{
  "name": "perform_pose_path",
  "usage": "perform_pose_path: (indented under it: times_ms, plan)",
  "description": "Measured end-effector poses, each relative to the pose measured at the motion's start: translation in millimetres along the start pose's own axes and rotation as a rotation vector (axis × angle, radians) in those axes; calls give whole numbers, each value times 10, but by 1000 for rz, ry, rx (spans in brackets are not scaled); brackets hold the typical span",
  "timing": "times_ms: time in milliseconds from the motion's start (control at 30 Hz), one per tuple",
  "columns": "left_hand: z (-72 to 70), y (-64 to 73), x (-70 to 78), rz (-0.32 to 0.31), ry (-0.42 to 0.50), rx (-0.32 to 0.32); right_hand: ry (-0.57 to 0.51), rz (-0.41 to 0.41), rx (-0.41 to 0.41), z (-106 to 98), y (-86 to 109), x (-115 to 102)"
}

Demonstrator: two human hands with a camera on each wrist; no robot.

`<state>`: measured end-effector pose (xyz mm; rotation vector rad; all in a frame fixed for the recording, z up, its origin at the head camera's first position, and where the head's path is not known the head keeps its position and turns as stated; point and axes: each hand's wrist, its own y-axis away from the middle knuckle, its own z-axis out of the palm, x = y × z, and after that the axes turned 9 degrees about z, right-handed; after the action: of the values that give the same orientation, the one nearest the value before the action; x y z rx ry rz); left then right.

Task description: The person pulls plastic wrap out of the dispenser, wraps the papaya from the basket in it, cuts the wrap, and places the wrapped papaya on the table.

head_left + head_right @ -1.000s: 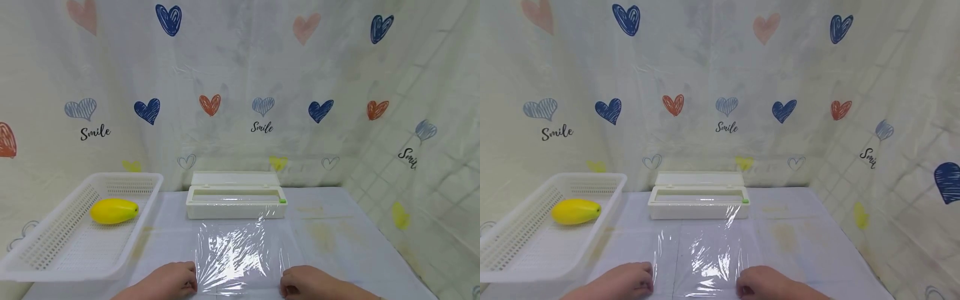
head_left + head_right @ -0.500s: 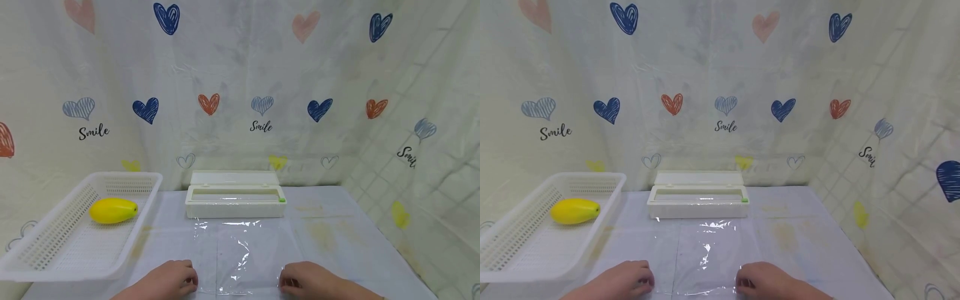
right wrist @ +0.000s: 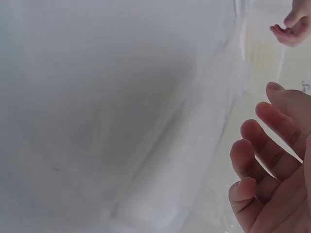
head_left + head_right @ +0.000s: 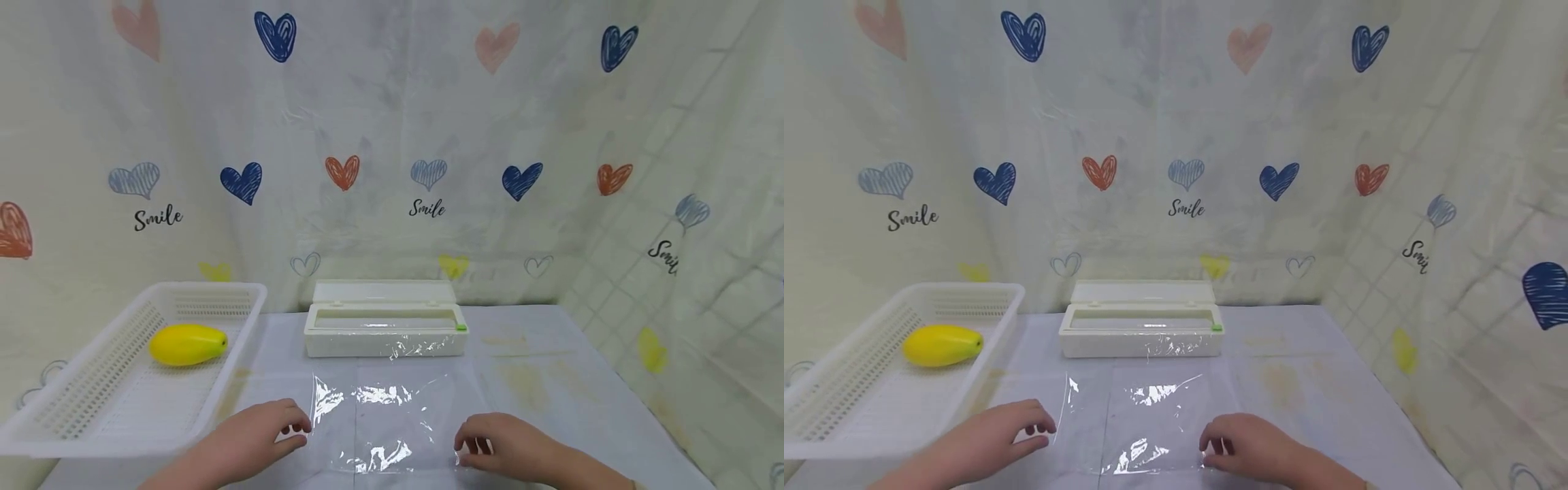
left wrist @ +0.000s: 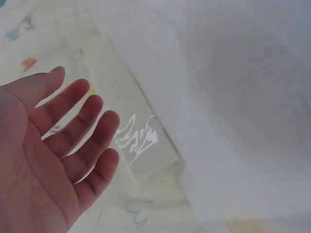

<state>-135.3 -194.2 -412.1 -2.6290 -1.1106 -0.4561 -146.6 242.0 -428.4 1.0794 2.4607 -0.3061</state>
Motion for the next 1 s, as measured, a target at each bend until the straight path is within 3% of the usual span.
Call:
perform_pose_path:
  times_ms: [100,333,467,600,733,1000]
  plan:
    - [-223,36,37,-18,-26,40,-8,-27,35,-65,-41,-31]
    - [-853,97,122,-226,-43,52,-80,37,11,-285,-188,-39]
    - [-1143,112,32,-272,-25,77,-117,77,13,-394,-280,35]
    - [-1356,90,-229,-240,-50,116,-128,138,31,-518,-397,133]
    - [-1503,72,-587,-227,-77,126,-113,167,70,-644,-533,272]
    - [-1652,91,-1214,-317,-16,59,-107,275,132,-862,-757,670]
